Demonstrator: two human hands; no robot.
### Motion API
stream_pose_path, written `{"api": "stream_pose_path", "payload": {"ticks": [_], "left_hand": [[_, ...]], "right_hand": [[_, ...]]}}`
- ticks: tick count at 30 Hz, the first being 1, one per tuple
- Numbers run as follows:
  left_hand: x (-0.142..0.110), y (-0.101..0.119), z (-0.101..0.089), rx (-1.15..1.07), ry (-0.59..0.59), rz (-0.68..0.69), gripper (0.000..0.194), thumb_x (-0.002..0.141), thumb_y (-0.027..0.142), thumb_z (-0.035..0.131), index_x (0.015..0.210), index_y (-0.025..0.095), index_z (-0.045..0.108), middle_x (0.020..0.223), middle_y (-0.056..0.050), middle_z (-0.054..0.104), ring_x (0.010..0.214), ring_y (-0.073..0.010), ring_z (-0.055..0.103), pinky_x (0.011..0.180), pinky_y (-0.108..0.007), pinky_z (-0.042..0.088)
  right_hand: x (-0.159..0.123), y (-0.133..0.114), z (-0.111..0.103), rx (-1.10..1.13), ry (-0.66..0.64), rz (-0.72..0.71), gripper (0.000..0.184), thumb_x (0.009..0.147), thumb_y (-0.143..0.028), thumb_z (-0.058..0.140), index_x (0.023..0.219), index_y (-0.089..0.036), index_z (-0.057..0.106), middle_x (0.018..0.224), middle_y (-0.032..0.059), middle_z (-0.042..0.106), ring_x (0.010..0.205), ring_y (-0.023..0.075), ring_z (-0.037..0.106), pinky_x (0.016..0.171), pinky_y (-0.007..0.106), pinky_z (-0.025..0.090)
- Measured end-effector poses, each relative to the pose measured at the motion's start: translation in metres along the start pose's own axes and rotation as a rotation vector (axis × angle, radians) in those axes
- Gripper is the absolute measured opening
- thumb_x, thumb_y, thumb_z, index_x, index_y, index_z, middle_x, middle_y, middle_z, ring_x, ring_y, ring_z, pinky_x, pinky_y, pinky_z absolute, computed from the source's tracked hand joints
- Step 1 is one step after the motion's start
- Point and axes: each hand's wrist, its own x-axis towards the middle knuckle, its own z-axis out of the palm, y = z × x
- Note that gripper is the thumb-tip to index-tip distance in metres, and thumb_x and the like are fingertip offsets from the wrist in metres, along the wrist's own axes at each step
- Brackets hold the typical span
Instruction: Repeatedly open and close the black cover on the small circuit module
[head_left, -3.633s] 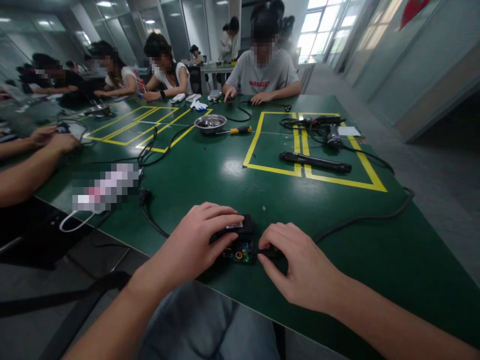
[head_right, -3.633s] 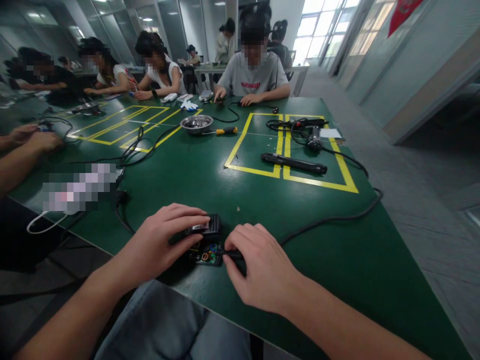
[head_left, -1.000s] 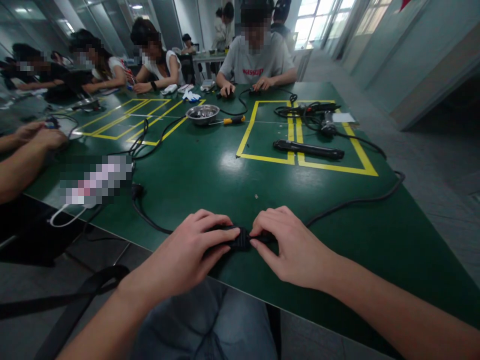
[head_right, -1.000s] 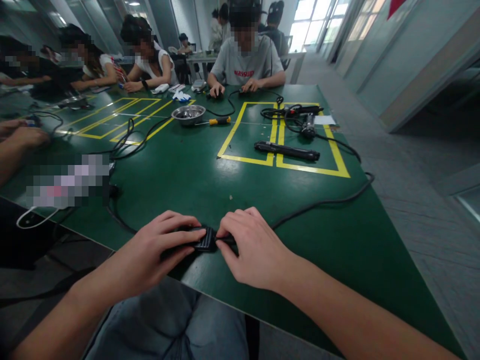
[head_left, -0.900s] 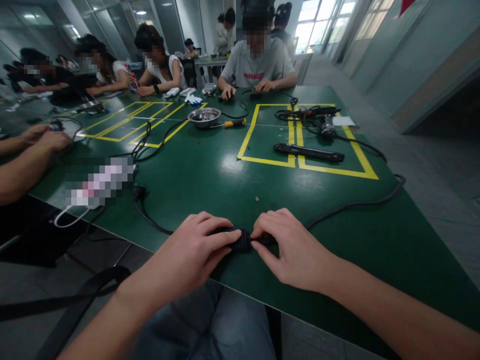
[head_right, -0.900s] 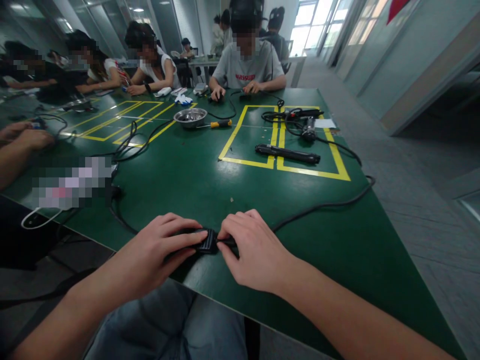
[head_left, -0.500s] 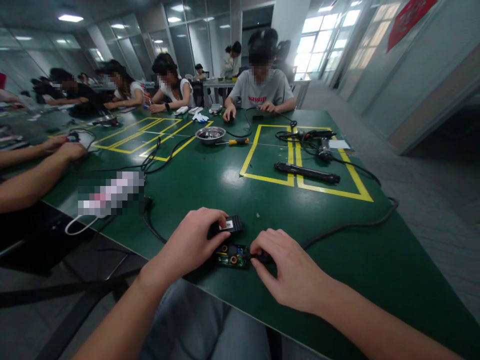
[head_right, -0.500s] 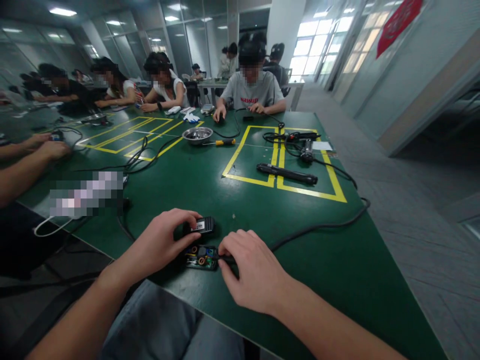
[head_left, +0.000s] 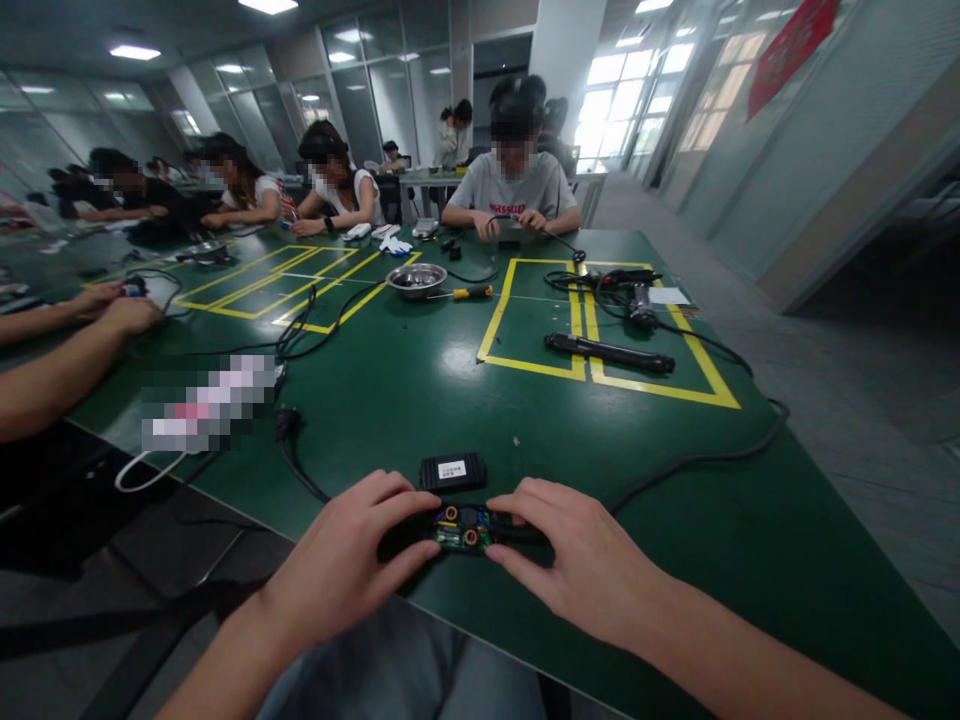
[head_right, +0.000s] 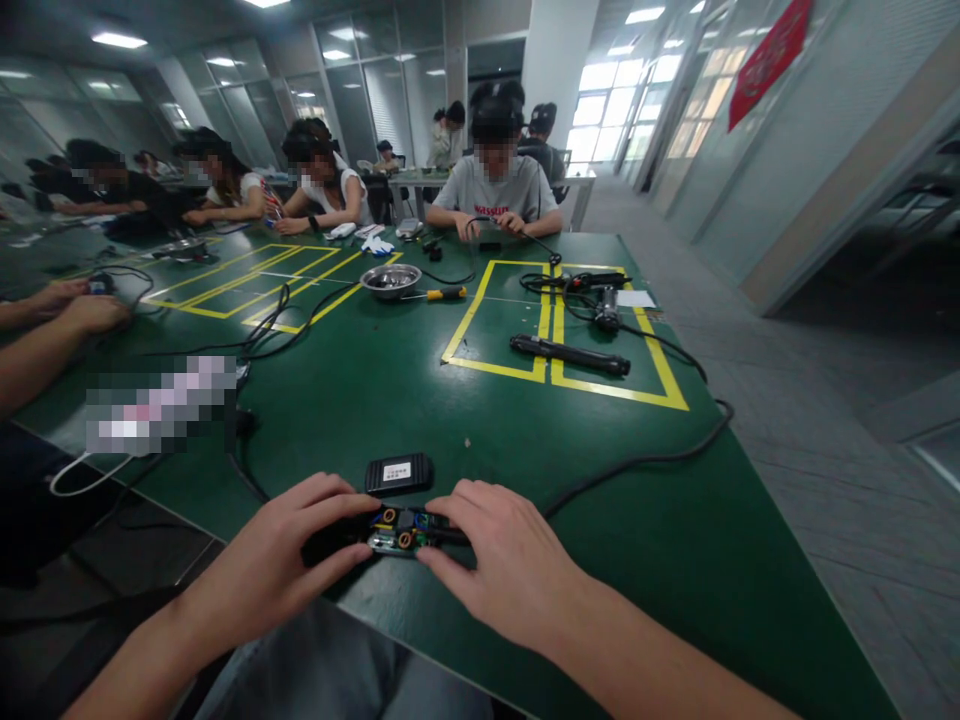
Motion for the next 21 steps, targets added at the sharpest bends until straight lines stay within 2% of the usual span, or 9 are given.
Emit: {"api": "stream_pose_path", "payload": {"ticks": [4, 7, 9, 12, 14, 17, 19, 21], "left_hand": [[0.007, -0.004, 0.0, -0.037, -0.039, -0.034, 0.027, 0.096, 0.027, 0.083, 0.122, 0.027, 0.077, 0.104, -0.003, 0.074, 0.097, -0.0221, 0.071, 0.084, -0.031, 0.056], [0.013, -0.001, -0.006, -0.049, -0.065, -0.044, 0.029, 0.096, 0.027, 0.082, 0.125, 0.026, 0.076, 0.101, -0.002, 0.073, 0.093, -0.0213, 0.07, 0.081, -0.031, 0.054], [0.014, 0.001, -0.009, -0.058, -0.062, -0.034, 0.027, 0.099, 0.025, 0.076, 0.126, 0.024, 0.073, 0.101, -0.002, 0.073, 0.092, -0.0211, 0.07, 0.081, -0.031, 0.054], [0.011, 0.001, -0.011, -0.087, -0.06, -0.019, 0.011, 0.104, 0.019, 0.063, 0.109, 0.022, 0.072, 0.1, -0.003, 0.073, 0.092, -0.0204, 0.07, 0.081, -0.031, 0.053], [0.009, 0.0, -0.012, -0.096, -0.061, -0.011, 0.015, 0.106, 0.018, 0.059, 0.1, 0.022, 0.072, 0.101, -0.004, 0.073, 0.094, -0.02, 0.07, 0.081, -0.03, 0.053], [0.013, 0.005, -0.014, 0.01, -0.045, 0.015, 0.016, 0.104, 0.018, 0.064, 0.093, 0.023, 0.075, 0.108, -0.005, 0.074, 0.098, -0.0223, 0.069, 0.086, -0.034, 0.054], [0.024, 0.011, -0.013, 0.126, -0.027, 0.032, 0.016, 0.101, 0.018, 0.069, 0.089, 0.024, 0.078, 0.117, -0.006, 0.075, 0.105, -0.0258, 0.068, 0.091, -0.04, 0.054], [0.041, 0.016, -0.01, 0.17, -0.006, 0.02, 0.01, 0.099, 0.02, 0.073, 0.102, 0.025, 0.082, 0.124, -0.008, 0.075, 0.111, -0.0281, 0.069, 0.097, -0.044, 0.055]], "right_hand": [[-0.001, 0.003, -0.001, -0.167, 0.049, -0.159, 0.028, 0.094, -0.02, 0.085, 0.12, -0.018, 0.074, 0.097, 0.0051, 0.076, 0.083, 0.0243, 0.072, 0.074, 0.038, 0.055], [-0.001, 0.002, -0.002, -0.253, 0.085, -0.244, 0.025, 0.098, -0.021, 0.078, 0.122, -0.017, 0.07, 0.095, 0.0058, 0.074, 0.08, 0.0252, 0.07, 0.071, 0.039, 0.052], [0.0, 0.001, -0.004, -0.211, 0.077, -0.227, 0.021, 0.099, -0.017, 0.072, 0.119, -0.017, 0.068, 0.095, 0.0056, 0.073, 0.079, 0.0249, 0.068, 0.071, 0.039, 0.051], [0.0, 0.001, -0.006, -0.107, 0.046, -0.173, 0.012, 0.098, -0.009, 0.062, 0.104, -0.019, 0.064, 0.093, 0.0047, 0.071, 0.077, 0.0229, 0.065, 0.07, 0.036, 0.048], [-0.001, 0.002, -0.007, -0.074, 0.037, -0.156, 0.015, 0.098, -0.007, 0.058, 0.098, -0.02, 0.062, 0.092, 0.0045, 0.07, 0.077, 0.0221, 0.064, 0.07, 0.035, 0.046], [0.0, 0.004, -0.007, -0.059, 0.034, -0.139, 0.015, 0.099, -0.007, 0.058, 0.097, -0.021, 0.062, 0.093, 0.0046, 0.071, 0.077, 0.0218, 0.063, 0.071, 0.035, 0.044], [0.001, 0.005, -0.008, -0.052, 0.027, -0.127, 0.014, 0.099, -0.008, 0.059, 0.097, -0.021, 0.062, 0.093, 0.0047, 0.071, 0.079, 0.0217, 0.063, 0.072, 0.035, 0.043], [0.002, 0.007, -0.009, -0.041, 0.02, -0.121, 0.012, 0.098, -0.009, 0.06, 0.097, -0.021, 0.063, 0.093, 0.0048, 0.07, 0.08, 0.022, 0.063, 0.073, 0.036, 0.043]]}}
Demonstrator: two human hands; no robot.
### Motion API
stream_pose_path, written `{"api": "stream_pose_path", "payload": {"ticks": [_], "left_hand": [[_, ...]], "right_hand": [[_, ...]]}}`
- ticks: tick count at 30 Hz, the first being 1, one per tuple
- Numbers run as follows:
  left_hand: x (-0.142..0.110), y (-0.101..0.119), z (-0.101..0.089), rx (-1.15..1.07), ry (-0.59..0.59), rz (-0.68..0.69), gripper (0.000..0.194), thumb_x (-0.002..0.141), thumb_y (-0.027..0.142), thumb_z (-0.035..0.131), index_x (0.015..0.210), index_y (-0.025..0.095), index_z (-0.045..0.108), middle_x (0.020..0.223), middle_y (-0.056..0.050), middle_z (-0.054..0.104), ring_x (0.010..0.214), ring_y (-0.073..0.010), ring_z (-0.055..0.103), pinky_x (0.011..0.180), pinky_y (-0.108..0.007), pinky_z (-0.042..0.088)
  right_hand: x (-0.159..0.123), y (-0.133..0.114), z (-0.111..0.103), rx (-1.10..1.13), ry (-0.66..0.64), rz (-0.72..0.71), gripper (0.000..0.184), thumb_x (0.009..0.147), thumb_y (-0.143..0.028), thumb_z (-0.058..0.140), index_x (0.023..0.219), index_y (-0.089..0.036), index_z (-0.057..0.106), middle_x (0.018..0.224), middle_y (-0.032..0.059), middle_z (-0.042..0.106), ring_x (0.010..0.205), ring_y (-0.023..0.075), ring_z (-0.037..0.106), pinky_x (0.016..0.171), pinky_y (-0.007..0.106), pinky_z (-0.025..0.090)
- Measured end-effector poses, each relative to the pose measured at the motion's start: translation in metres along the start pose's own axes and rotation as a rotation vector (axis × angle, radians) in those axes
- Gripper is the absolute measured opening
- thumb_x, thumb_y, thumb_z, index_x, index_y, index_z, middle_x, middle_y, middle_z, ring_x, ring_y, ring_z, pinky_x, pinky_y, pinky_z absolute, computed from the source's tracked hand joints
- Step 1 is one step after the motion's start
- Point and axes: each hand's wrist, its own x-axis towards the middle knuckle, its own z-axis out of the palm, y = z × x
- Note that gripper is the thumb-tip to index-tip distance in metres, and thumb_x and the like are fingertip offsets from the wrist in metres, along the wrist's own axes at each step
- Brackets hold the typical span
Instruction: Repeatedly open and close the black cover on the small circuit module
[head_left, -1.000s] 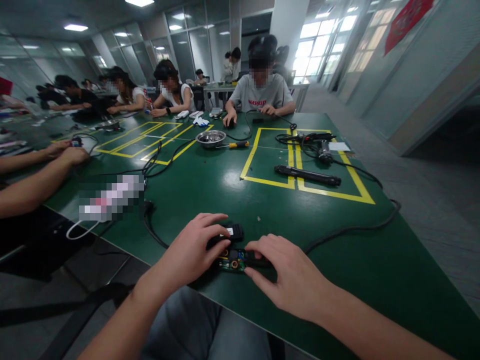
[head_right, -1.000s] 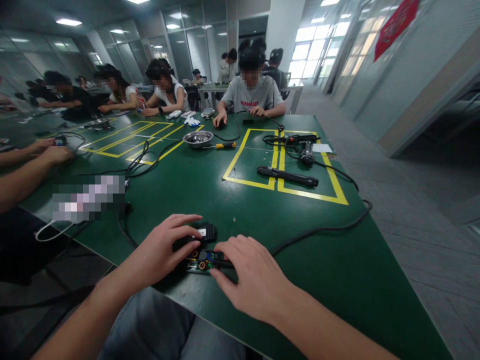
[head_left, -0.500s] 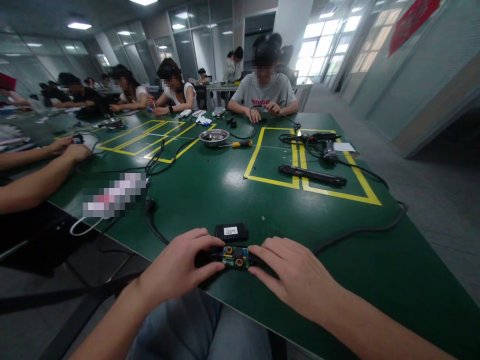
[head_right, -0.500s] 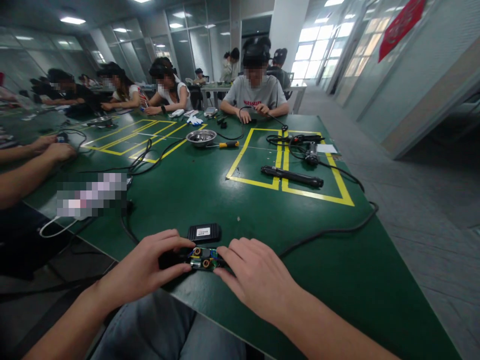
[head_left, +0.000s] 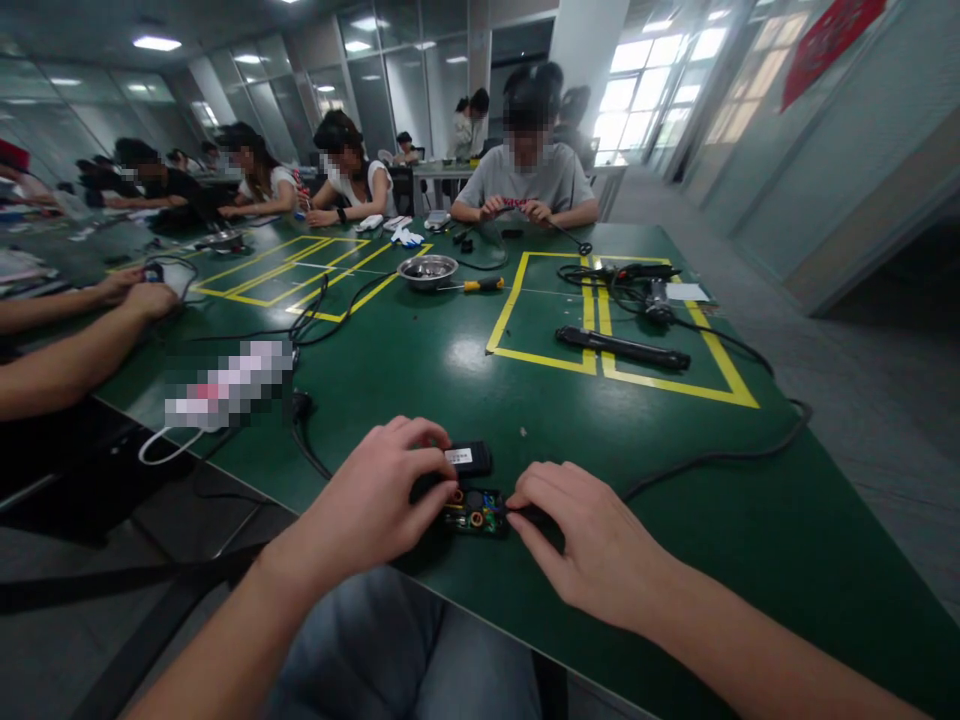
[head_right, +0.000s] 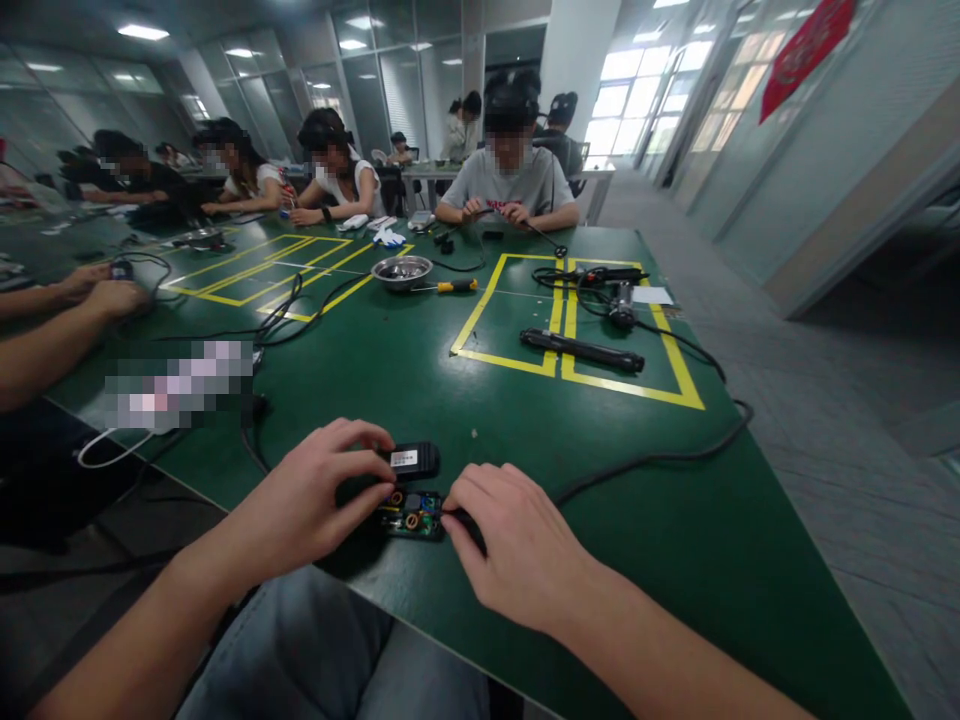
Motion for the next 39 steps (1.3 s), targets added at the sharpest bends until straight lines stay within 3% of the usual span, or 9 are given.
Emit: {"api": "stream_pose_path", "payload": {"ticks": [2, 5, 12, 17, 25, 31, 34, 37, 39], "left_hand": [[0.016, 0.001, 0.006, -0.007, -0.043, -0.014, 0.027, 0.098, 0.024, 0.078, 0.125, 0.027, 0.081, 0.131, -0.008, 0.075, 0.117, -0.0297, 0.07, 0.103, -0.046, 0.057], [0.029, -0.006, 0.013, -0.05, -0.11, -0.042, 0.032, 0.1, 0.022, 0.076, 0.132, 0.025, 0.079, 0.129, -0.008, 0.078, 0.116, -0.0281, 0.073, 0.105, -0.044, 0.059], [0.001, -0.004, -0.001, -0.226, 0.016, 0.03, 0.031, 0.104, 0.023, 0.074, 0.135, 0.028, 0.078, 0.127, -0.006, 0.079, 0.114, -0.023, 0.074, 0.103, -0.037, 0.061], [-0.006, 0.004, 0.007, -0.253, -0.087, 0.139, 0.026, 0.106, 0.025, 0.073, 0.131, 0.028, 0.079, 0.128, -0.006, 0.08, 0.117, -0.0235, 0.072, 0.103, -0.039, 0.059], [-0.01, 0.008, 0.018, -0.232, -0.083, 0.104, 0.033, 0.103, 0.019, 0.076, 0.134, 0.03, 0.074, 0.133, -0.005, 0.08, 0.119, -0.0254, 0.07, 0.106, -0.043, 0.055], [0.022, -0.001, 0.02, -0.208, 0.131, -0.182, 0.017, 0.095, 0.014, 0.08, 0.105, 0.022, 0.069, 0.12, -0.005, 0.081, 0.11, -0.0274, 0.074, 0.098, -0.043, 0.055], [0.029, -0.008, 0.024, -0.144, 0.045, -0.149, 0.012, 0.095, 0.015, 0.081, 0.096, 0.023, 0.071, 0.119, -0.006, 0.082, 0.112, -0.0292, 0.073, 0.099, -0.047, 0.055], [0.014, -0.008, 0.021, -0.097, 0.112, -0.073, 0.007, 0.102, 0.02, 0.073, 0.105, 0.024, 0.077, 0.138, -0.009, 0.075, 0.127, -0.0312, 0.067, 0.107, -0.05, 0.054], [-0.002, -0.006, 0.019, -0.101, 0.138, -0.052, 0.013, 0.102, 0.023, 0.072, 0.114, 0.025, 0.077, 0.131, -0.01, 0.075, 0.118, -0.0288, 0.07, 0.102, -0.045, 0.057]], "right_hand": [[0.001, 0.002, -0.002, 0.017, -0.01, 0.006, 0.01, 0.096, -0.011, 0.062, 0.096, -0.021, 0.062, 0.091, 0.0045, 0.07, 0.081, 0.0221, 0.063, 0.074, 0.036, 0.043], [0.003, 0.003, -0.004, 0.036, -0.023, 0.026, 0.011, 0.091, -0.011, 0.065, 0.093, -0.021, 0.061, 0.089, 0.0038, 0.069, 0.079, 0.0219, 0.062, 0.073, 0.036, 0.043], [0.004, 0.001, -0.005, 0.044, -0.014, 0.026, 0.011, 0.09, -0.011, 0.066, 0.091, -0.022, 0.061, 0.086, 0.0028, 0.068, 0.077, 0.0209, 0.062, 0.072, 0.036, 0.042], [0.005, 0.001, -0.006, 0.034, -0.011, 0.038, 0.01, 0.091, -0.012, 0.064, 0.089, -0.021, 0.06, 0.084, 0.0026, 0.067, 0.075, 0.0203, 0.06, 0.072, 0.036, 0.04], [0.004, 0.001, -0.004, 0.035, -0.024, 0.05, 0.011, 0.092, -0.01, 0.061, 0.091, -0.021, 0.06, 0.086, 0.0032, 0.068, 0.077, 0.0206, 0.06, 0.073, 0.036, 0.041], [0.005, 0.0, -0.004, 0.055, -0.041, 0.135, 0.013, 0.089, -0.01, 0.064, 0.092, -0.022, 0.061, 0.086, 0.0024, 0.068, 0.078, 0.0217, 0.063, 0.073, 0.036, 0.044], [0.003, -0.001, -0.003, 0.028, -0.026, 0.133, 0.012, 0.09, -0.012, 0.066, 0.097, -0.022, 0.064, 0.088, 0.0035, 0.069, 0.08, 0.0227, 0.065, 0.073, 0.037, 0.047], [0.002, -0.004, -0.001, 0.008, -0.034, 0.12, 0.023, 0.09, -0.02, 0.074, 0.113, -0.021, 0.069, 0.093, 0.0051, 0.071, 0.084, 0.0249, 0.068, 0.076, 0.039, 0.051], [0.002, -0.005, 0.0, 0.008, -0.056, 0.136, 0.029, 0.09, -0.022, 0.078, 0.118, -0.021, 0.071, 0.096, 0.0055, 0.072, 0.088, 0.0258, 0.07, 0.077, 0.039, 0.054]]}}
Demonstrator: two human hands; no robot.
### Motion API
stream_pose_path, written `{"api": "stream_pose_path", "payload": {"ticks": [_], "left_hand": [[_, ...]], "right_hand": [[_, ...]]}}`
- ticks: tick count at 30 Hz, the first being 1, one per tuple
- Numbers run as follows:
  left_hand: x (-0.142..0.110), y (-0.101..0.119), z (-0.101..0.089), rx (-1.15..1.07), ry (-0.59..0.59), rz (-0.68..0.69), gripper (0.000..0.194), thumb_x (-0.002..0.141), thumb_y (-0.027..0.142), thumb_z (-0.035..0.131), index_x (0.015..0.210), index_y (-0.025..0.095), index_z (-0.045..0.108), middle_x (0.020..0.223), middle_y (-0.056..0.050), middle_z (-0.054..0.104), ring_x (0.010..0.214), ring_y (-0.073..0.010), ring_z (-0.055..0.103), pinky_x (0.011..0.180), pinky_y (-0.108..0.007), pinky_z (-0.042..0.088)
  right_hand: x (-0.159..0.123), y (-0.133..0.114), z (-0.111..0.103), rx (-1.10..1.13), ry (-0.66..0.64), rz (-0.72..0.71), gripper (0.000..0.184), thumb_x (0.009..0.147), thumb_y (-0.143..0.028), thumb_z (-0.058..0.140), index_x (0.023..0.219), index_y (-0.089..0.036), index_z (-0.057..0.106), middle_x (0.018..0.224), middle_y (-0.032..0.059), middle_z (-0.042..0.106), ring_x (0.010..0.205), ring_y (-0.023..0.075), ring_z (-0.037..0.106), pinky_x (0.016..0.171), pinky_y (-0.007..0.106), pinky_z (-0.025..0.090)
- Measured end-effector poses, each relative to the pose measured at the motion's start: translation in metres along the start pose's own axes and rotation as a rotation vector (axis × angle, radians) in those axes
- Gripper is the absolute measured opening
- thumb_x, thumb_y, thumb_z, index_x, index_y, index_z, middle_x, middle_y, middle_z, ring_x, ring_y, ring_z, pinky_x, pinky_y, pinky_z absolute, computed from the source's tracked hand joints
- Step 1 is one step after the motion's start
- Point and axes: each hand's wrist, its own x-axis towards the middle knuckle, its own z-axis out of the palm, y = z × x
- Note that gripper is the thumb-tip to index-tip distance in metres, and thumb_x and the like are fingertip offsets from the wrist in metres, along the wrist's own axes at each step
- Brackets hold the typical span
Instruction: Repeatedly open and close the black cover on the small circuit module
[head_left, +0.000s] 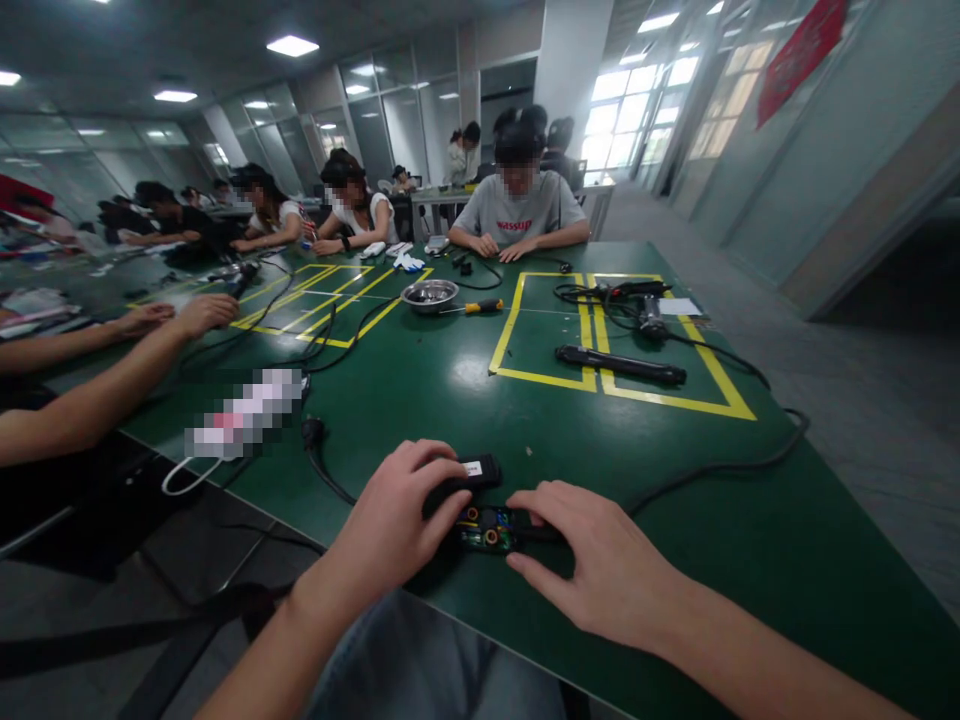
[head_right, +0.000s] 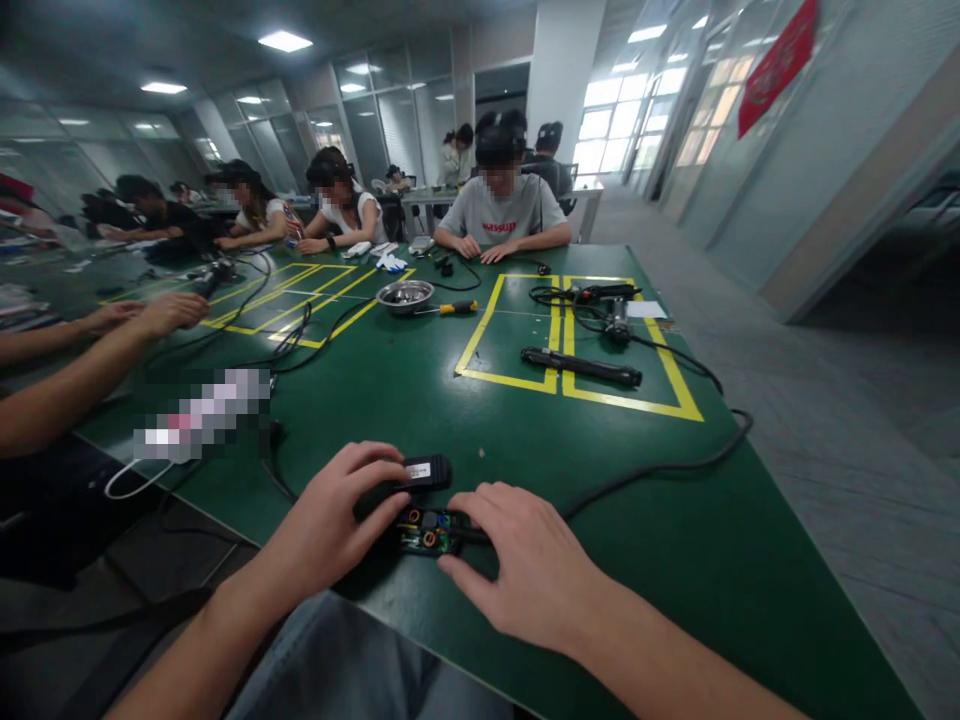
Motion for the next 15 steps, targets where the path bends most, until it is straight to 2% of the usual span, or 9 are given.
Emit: {"api": "stream_pose_path", "payload": {"ticks": [5, 12, 15], "left_hand": [[-0.026, -0.002, -0.002, -0.049, -0.12, -0.006, 0.021, 0.101, 0.026, 0.077, 0.122, 0.026, 0.077, 0.114, -0.006, 0.075, 0.103, -0.0245, 0.073, 0.09, -0.036, 0.061], [-0.02, -0.01, -0.004, -0.018, -0.165, 0.031, 0.027, 0.101, 0.036, 0.079, 0.126, 0.025, 0.077, 0.104, -0.004, 0.076, 0.096, -0.0222, 0.075, 0.082, -0.03, 0.06], [-0.02, -0.008, -0.009, -0.064, -0.163, 0.043, 0.013, 0.106, 0.028, 0.07, 0.116, 0.024, 0.076, 0.107, -0.006, 0.076, 0.099, -0.0221, 0.073, 0.086, -0.031, 0.059]], "right_hand": [[0.002, 0.0, 0.002, 0.03, -0.028, 0.057, 0.026, 0.092, -0.019, 0.082, 0.117, -0.023, 0.077, 0.098, 0.0043, 0.075, 0.09, 0.0252, 0.073, 0.078, 0.038, 0.057], [0.003, 0.003, 0.001, 0.046, 0.005, 0.018, 0.027, 0.092, -0.02, 0.081, 0.118, -0.022, 0.074, 0.096, 0.0035, 0.072, 0.086, 0.0236, 0.072, 0.076, 0.037, 0.056], [0.001, 0.003, -0.002, 0.073, 0.013, -0.007, 0.017, 0.093, -0.016, 0.073, 0.108, -0.021, 0.068, 0.093, 0.0034, 0.07, 0.082, 0.0221, 0.068, 0.074, 0.036, 0.053]]}}
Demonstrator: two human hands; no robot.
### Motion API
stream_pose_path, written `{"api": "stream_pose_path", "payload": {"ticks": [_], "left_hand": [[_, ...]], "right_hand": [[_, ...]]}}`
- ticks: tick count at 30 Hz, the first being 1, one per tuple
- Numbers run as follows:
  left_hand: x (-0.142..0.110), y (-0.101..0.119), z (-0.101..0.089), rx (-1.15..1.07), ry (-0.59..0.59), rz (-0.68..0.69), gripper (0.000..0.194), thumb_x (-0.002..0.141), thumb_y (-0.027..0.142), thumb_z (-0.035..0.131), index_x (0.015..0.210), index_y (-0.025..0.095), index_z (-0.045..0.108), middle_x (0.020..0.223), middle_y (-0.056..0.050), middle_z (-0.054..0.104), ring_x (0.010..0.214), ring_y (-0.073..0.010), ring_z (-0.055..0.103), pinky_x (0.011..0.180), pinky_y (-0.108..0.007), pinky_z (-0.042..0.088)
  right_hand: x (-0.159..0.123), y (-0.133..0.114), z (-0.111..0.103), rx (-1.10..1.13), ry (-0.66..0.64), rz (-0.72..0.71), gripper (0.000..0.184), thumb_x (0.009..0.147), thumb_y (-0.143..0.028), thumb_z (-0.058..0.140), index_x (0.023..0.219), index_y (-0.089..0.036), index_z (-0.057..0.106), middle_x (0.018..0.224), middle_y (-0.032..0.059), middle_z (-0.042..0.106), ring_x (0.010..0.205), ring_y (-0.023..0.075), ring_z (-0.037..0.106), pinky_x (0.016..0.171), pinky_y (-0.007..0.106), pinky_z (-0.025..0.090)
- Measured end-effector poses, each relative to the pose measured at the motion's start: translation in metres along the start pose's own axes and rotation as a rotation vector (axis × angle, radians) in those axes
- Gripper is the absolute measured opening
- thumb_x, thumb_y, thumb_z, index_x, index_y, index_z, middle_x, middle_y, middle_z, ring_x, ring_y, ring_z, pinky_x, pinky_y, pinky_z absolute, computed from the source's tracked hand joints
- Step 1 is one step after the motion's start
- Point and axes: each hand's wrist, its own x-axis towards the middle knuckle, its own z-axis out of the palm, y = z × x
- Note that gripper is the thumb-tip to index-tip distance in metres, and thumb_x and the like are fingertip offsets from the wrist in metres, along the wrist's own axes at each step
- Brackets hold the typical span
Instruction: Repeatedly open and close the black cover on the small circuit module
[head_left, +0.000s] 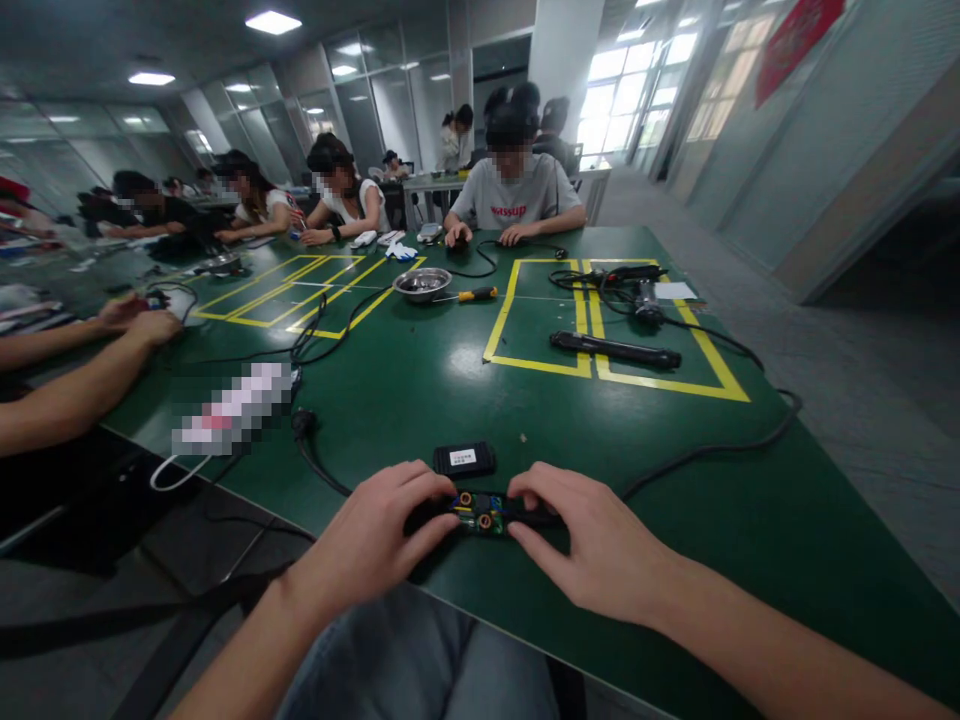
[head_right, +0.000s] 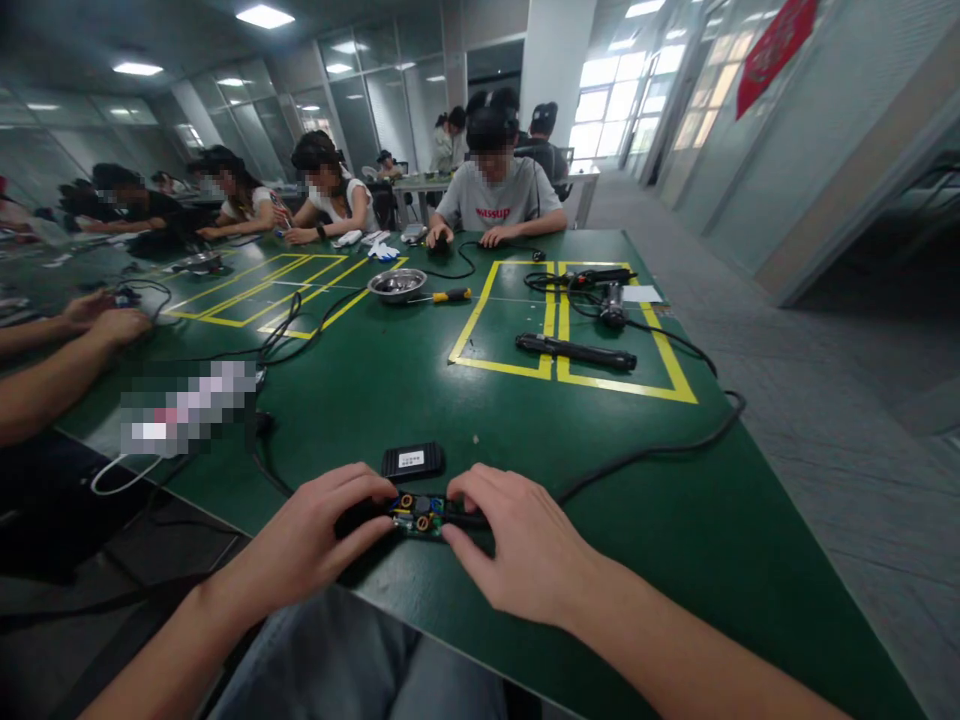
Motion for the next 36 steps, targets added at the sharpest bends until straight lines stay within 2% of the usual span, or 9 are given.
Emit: {"api": "stream_pose_path", "payload": {"ticks": [3, 8, 11, 14, 19, 23, 27, 31, 36], "left_hand": [[0.0, 0.002, -0.005, -0.027, 0.024, 0.05, 0.016, 0.108, 0.02, 0.062, 0.1, 0.023, 0.076, 0.111, -0.007, 0.075, 0.101, -0.0216, 0.07, 0.089, -0.033, 0.058], [0.022, 0.008, -0.013, 0.101, 0.046, 0.106, 0.013, 0.101, 0.022, 0.073, 0.091, 0.025, 0.082, 0.123, -0.007, 0.074, 0.11, -0.027, 0.066, 0.097, -0.043, 0.056], [0.046, 0.007, -0.009, 0.112, 0.092, 0.017, 0.015, 0.102, 0.023, 0.073, 0.114, 0.024, 0.083, 0.129, -0.01, 0.074, 0.117, -0.0293, 0.068, 0.104, -0.047, 0.056], [0.059, 0.006, -0.002, 0.119, -0.034, -0.062, 0.037, 0.097, 0.023, 0.08, 0.134, 0.024, 0.077, 0.129, -0.009, 0.077, 0.115, -0.0308, 0.071, 0.104, -0.049, 0.057], [0.037, 0.017, -0.002, 0.012, 0.031, 0.011, 0.04, 0.102, 0.023, 0.075, 0.143, 0.024, 0.071, 0.133, -0.009, 0.076, 0.12, -0.0269, 0.07, 0.107, -0.043, 0.058], [0.018, 0.022, 0.003, -0.055, -0.047, 0.119, 0.032, 0.106, 0.028, 0.073, 0.137, 0.025, 0.075, 0.129, -0.009, 0.077, 0.117, -0.0254, 0.07, 0.106, -0.042, 0.059], [0.016, 0.021, 0.009, -0.03, -0.037, 0.131, 0.034, 0.106, 0.029, 0.072, 0.139, 0.027, 0.074, 0.128, -0.01, 0.078, 0.117, -0.0271, 0.069, 0.106, -0.047, 0.059], [0.02, 0.023, 0.003, -0.042, -0.06, 0.092, 0.033, 0.102, 0.028, 0.077, 0.135, 0.026, 0.074, 0.126, -0.009, 0.079, 0.115, -0.0272, 0.071, 0.103, -0.044, 0.059], [0.04, 0.016, 0.002, -0.085, 0.169, -0.1, 0.021, 0.096, 0.023, 0.08, 0.114, 0.022, 0.07, 0.112, -0.005, 0.079, 0.102, -0.0248, 0.073, 0.092, -0.039, 0.059]], "right_hand": [[0.0, 0.001, -0.003, -0.002, 0.016, -0.018, 0.012, 0.096, -0.011, 0.064, 0.092, -0.022, 0.061, 0.09, 0.0036, 0.068, 0.081, 0.0212, 0.065, 0.071, 0.034, 0.047], [0.002, 0.001, -0.006, -0.034, 0.013, -0.06, 0.013, 0.097, -0.012, 0.063, 0.09, -0.022, 0.059, 0.087, 0.0022, 0.068, 0.081, 0.0211, 0.064, 0.076, 0.036, 0.04], [0.002, 0.0, -0.007, -0.038, 0.018, -0.067, 0.008, 0.096, -0.015, 0.063, 0.091, -0.021, 0.06, 0.088, 0.0023, 0.069, 0.081, 0.0211, 0.064, 0.081, 0.039, 0.039], [0.002, -0.001, -0.007, -0.028, 0.028, -0.063, 0.008, 0.09, -0.016, 0.065, 0.091, -0.021, 0.059, 0.088, 0.0024, 0.069, 0.081, 0.0216, 0.063, 0.084, 0.041, 0.037], [0.002, -0.002, -0.008, -0.027, 0.036, -0.03, 0.012, 0.086, -0.017, 0.066, 0.091, -0.022, 0.057, 0.088, 0.002, 0.068, 0.08, 0.0214, 0.061, 0.084, 0.04, 0.036], [0.003, -0.002, -0.008, -0.017, 0.016, -0.032, 0.014, 0.084, -0.017, 0.067, 0.092, -0.021, 0.056, 0.088, 0.0023, 0.067, 0.081, 0.0216, 0.06, 0.083, 0.039, 0.036], [0.005, -0.001, -0.007, -0.011, 0.022, -0.029, 0.014, 0.083, -0.016, 0.066, 0.092, -0.021, 0.056, 0.088, 0.0022, 0.066, 0.081, 0.0215, 0.059, 0.083, 0.039, 0.036], [0.005, -0.001, -0.006, -0.005, 0.026, -0.028, 0.015, 0.083, -0.016, 0.066, 0.092, -0.021, 0.055, 0.088, 0.0017, 0.066, 0.079, 0.0209, 0.058, 0.082, 0.039, 0.036], [0.005, -0.001, -0.003, -0.015, 0.038, 0.0, 0.016, 0.086, -0.016, 0.068, 0.094, -0.021, 0.056, 0.088, 0.0011, 0.066, 0.081, 0.0215, 0.06, 0.083, 0.039, 0.037]]}}
